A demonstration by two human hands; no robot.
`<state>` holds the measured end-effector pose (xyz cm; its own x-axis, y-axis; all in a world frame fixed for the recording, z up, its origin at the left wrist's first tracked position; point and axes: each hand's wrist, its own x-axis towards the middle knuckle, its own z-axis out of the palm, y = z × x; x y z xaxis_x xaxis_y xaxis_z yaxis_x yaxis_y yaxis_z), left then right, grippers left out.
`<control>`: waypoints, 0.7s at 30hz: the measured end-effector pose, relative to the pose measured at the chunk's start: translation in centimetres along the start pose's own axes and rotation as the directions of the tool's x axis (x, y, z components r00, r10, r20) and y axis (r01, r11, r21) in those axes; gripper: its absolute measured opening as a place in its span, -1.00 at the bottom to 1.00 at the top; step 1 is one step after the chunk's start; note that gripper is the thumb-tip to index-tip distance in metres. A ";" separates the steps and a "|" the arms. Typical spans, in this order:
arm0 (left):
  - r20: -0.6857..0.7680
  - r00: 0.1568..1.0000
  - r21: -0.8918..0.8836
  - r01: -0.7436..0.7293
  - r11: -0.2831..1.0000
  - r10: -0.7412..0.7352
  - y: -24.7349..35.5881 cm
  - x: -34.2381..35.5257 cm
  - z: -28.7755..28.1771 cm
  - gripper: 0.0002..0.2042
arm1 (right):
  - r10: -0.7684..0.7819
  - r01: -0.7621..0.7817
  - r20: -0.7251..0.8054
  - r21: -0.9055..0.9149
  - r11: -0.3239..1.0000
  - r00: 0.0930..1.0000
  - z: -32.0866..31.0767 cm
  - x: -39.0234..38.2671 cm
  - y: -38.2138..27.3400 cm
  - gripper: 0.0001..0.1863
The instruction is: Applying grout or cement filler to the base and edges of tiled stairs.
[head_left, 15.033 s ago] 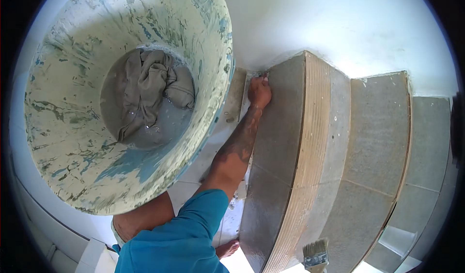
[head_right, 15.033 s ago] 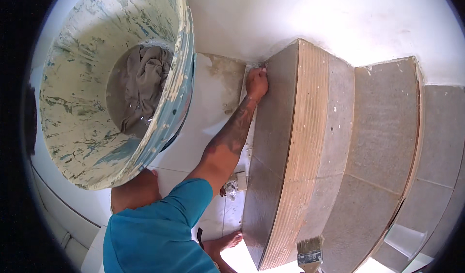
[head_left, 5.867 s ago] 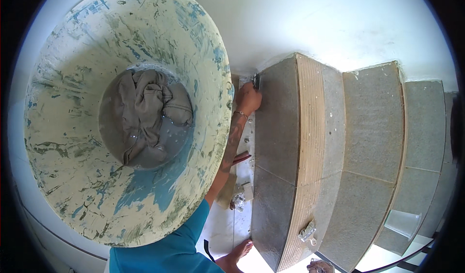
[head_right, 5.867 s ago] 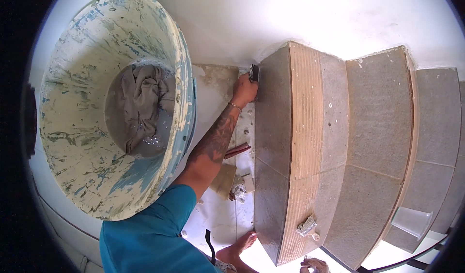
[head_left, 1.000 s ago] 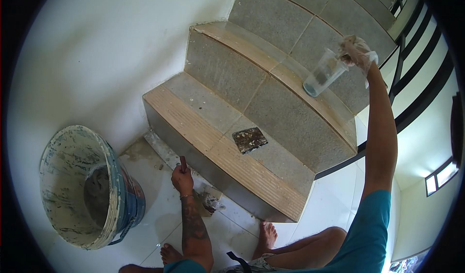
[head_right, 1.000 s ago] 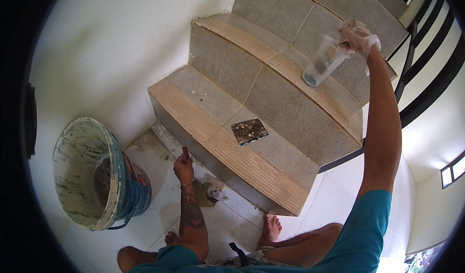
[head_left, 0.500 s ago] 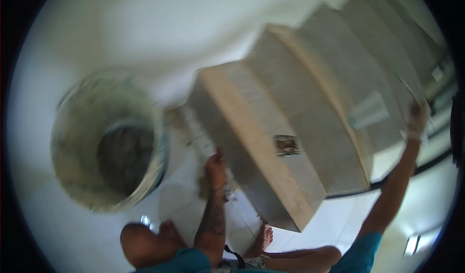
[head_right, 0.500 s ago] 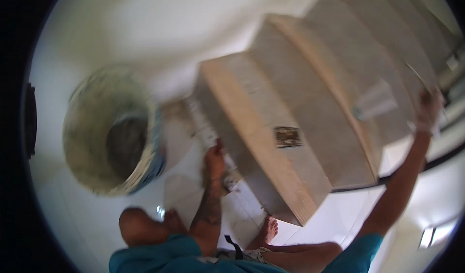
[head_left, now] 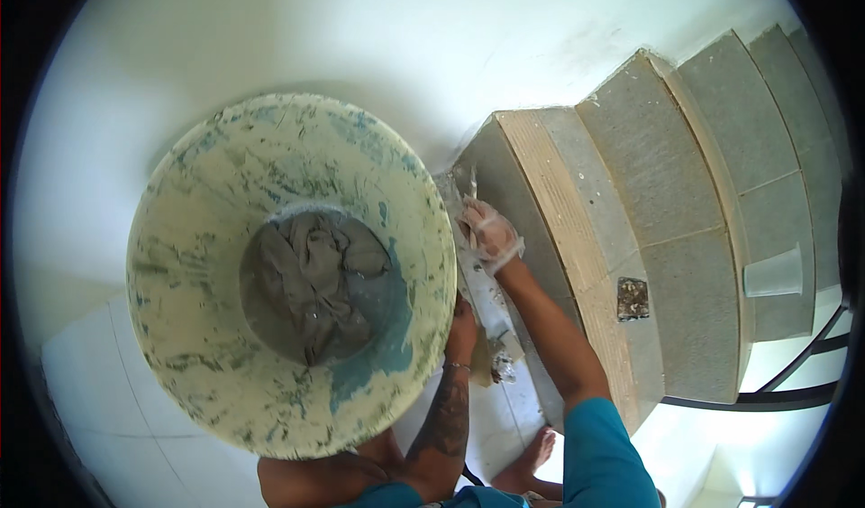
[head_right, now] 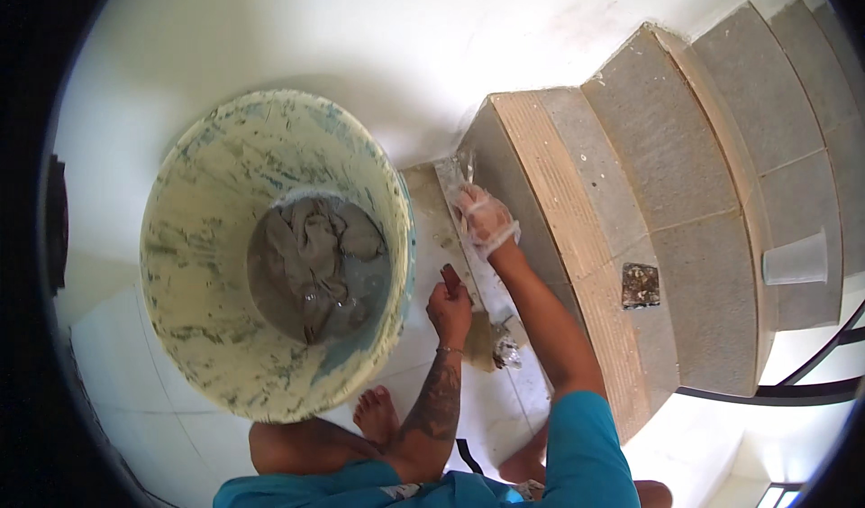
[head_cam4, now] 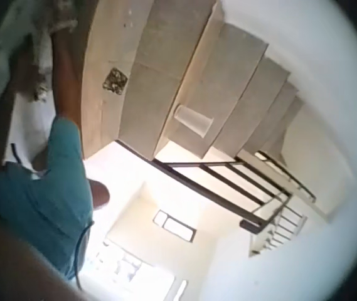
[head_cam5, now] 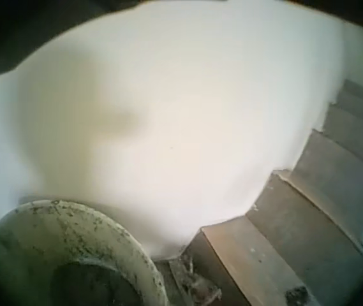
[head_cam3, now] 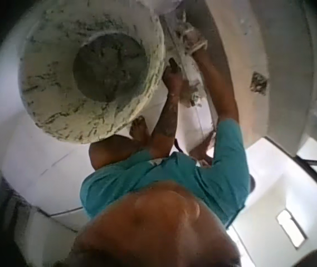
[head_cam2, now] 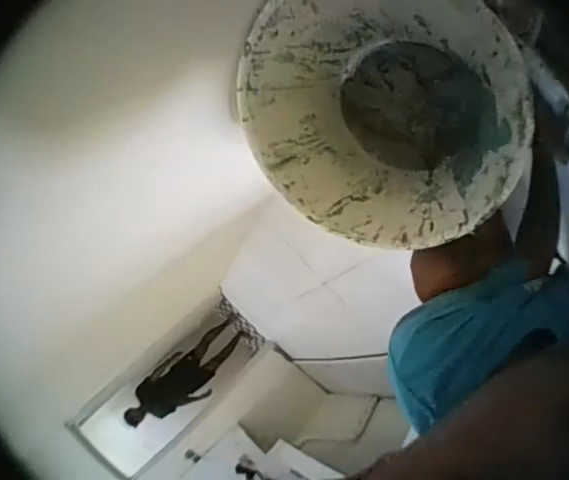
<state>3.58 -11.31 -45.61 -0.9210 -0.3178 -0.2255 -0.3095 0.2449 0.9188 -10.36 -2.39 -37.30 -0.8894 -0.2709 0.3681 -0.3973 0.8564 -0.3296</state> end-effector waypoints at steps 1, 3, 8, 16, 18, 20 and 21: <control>0.011 1.000 -0.028 -0.008 1.000 0.008 0.5 -0.1 0.2 -0.83 | 0.086 -0.086 0.013 0.031 0.996 0.996 2.1 0.1 2.8 -0.82; 0.017 1.000 -0.062 -0.013 0.998 0.014 1.1 0.0 -0.3 -0.82 | 0.181 -0.182 0.019 0.085 0.980 0.983 4.8 0.7 4.5 -0.84; 0.229 0.955 -0.136 0.225 0.965 -0.190 5.9 0.9 -3.3 -0.79 | 0.042 -0.042 -0.021 -0.005 0.999 0.999 7.3 0.4 5.6 -0.68; -0.055 0.998 -0.120 -0.019 0.993 0.013 1.2 1.4 1.3 -0.83 | 0.287 -0.318 0.205 0.137 0.938 0.936 6.3 1.0 6.5 -0.72; -0.053 0.998 -0.156 0.017 0.988 -0.026 1.9 1.7 2.2 -0.83 | 0.242 -0.243 0.270 -0.031 0.970 0.932 4.2 1.2 6.6 -0.74; -0.078 0.997 -0.109 -0.008 0.994 0.000 1.5 3.3 1.3 -0.82 | 0.231 -0.239 0.135 0.049 0.970 0.964 1.2 2.2 1.9 -0.79; -0.076 0.997 -0.076 -0.033 0.997 0.028 1.4 4.0 0.9 -0.81 | 0.251 -0.256 0.063 0.091 0.962 0.966 -1.2 1.7 -1.2 -0.81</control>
<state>-0.75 -11.43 -45.50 -0.9083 -0.3800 -0.1747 -0.2596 0.1847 0.9479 -11.10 -3.40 -35.26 -0.9731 -0.0747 0.2178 -0.1754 0.8534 -0.4909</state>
